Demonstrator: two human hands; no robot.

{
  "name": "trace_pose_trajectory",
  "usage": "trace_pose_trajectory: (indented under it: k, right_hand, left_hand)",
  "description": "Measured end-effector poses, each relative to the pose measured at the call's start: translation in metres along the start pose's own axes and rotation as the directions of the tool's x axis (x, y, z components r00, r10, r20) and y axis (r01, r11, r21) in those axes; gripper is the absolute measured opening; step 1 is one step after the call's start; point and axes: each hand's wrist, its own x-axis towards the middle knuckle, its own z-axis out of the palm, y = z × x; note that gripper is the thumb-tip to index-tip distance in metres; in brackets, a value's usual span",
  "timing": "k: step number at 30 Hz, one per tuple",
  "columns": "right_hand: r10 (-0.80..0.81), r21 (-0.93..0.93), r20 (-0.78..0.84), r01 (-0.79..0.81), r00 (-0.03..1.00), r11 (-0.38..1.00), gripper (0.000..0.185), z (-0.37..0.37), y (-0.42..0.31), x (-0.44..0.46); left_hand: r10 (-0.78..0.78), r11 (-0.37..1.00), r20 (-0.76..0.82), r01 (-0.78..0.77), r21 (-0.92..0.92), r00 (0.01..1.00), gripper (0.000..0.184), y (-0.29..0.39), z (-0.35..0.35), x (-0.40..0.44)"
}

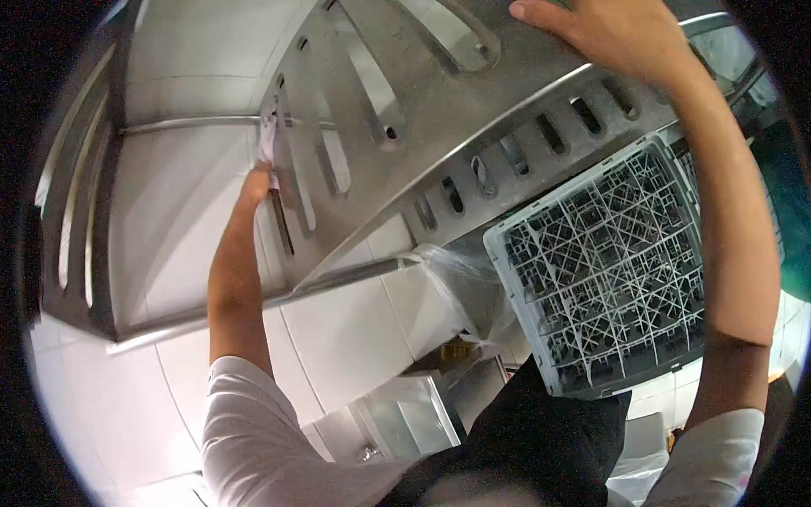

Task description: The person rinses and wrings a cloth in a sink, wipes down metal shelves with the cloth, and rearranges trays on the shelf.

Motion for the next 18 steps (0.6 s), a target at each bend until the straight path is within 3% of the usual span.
trace_pose_trajectory:
  k: [4, 6, 8, 9, 12, 15, 18]
  right_hand:
    - [-0.018, 0.03, 0.038, 0.017, 0.999, 0.999, 0.055, 0.008, 0.018, 0.005]
    - [-0.019, 0.024, 0.091, 0.017, 0.996, 1.0, 0.057, 0.006, 0.021, 0.006]
    - [-0.023, 0.014, 0.149, 0.021, 0.989, 1.0, 0.057, 0.006, 0.023, 0.007]
    - [-0.03, -0.082, 0.044, 0.034, 0.999, 0.996, 0.05, 0.013, 0.018, 0.005]
    - [-0.044, -0.024, -0.04, 0.043, 0.998, 0.999, 0.052, 0.04, 0.029, 0.011]
    - [-0.042, 0.016, -0.005, 0.042, 0.999, 0.999, 0.051, 0.035, 0.027, 0.01]
    - [-0.05, 0.023, 0.038, 0.049, 0.998, 0.999, 0.05, 0.031, 0.026, 0.01]
  left_hand:
    - [0.262, 0.895, 0.188, -0.312, 0.319, 0.946, 0.031, 0.01, 0.002, -0.081]
    - [0.06, 0.979, 0.08, -0.075, 0.191, 0.995, 0.028, -0.001, 0.023, -0.109]
    - [0.382, 0.842, 0.1, -0.391, 0.371, 0.919, 0.024, 0.002, 0.023, -0.149]
    - [0.284, 0.886, 0.137, -0.314, 0.34, 0.949, 0.024, 0.019, 0.016, -0.169]
    - [0.084, 0.928, 0.282, -0.178, 0.328, 0.956, 0.028, 0.102, -0.037, -0.23]
    - [-0.045, 0.999, 0.109, 0.046, -0.005, 0.993, 0.041, 0.134, -0.038, -0.269]
    - [-0.24, 0.927, -0.133, 0.187, -0.325, 0.961, 0.054, 0.156, -0.008, -0.289]
